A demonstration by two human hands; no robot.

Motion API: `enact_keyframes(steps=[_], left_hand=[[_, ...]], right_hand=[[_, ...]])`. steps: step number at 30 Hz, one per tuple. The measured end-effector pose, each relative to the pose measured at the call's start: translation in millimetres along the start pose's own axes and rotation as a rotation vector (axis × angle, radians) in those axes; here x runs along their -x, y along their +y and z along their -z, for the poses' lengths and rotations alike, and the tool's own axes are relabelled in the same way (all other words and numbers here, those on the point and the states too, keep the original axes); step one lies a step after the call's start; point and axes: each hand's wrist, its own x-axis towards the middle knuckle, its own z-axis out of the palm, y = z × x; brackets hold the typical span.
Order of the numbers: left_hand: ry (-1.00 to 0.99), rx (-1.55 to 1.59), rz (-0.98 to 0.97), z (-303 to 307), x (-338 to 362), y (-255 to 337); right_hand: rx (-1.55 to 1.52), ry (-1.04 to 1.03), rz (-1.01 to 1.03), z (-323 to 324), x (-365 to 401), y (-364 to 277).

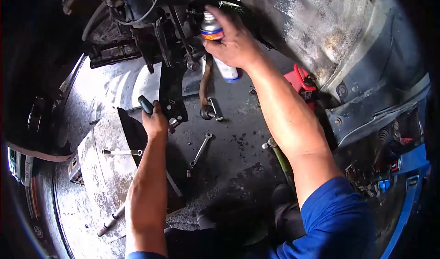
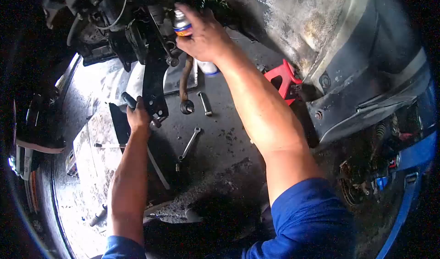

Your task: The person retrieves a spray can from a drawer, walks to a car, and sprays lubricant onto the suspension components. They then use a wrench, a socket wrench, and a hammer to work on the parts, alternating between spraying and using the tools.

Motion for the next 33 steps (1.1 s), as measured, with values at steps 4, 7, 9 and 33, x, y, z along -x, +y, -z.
enact_keyframes(steps=[4,7,9,33], left_hand=[[-0.039,0.05,0.07,7,25,35],[-0.031,-0.005,-0.007,2,11,10],[-0.023,-0.032,-0.016,1,9,5],[-0.04,0.112,0.006,-3,9,-6]], right_hand=[[0.115,0.066,0.058,-13,-12,-2],[0.12,0.098,0.129,-23,-18,1],[0.159,0.026,0.13,-30,-23,5],[0.196,-0.086,0.149,-44,-42,25]])
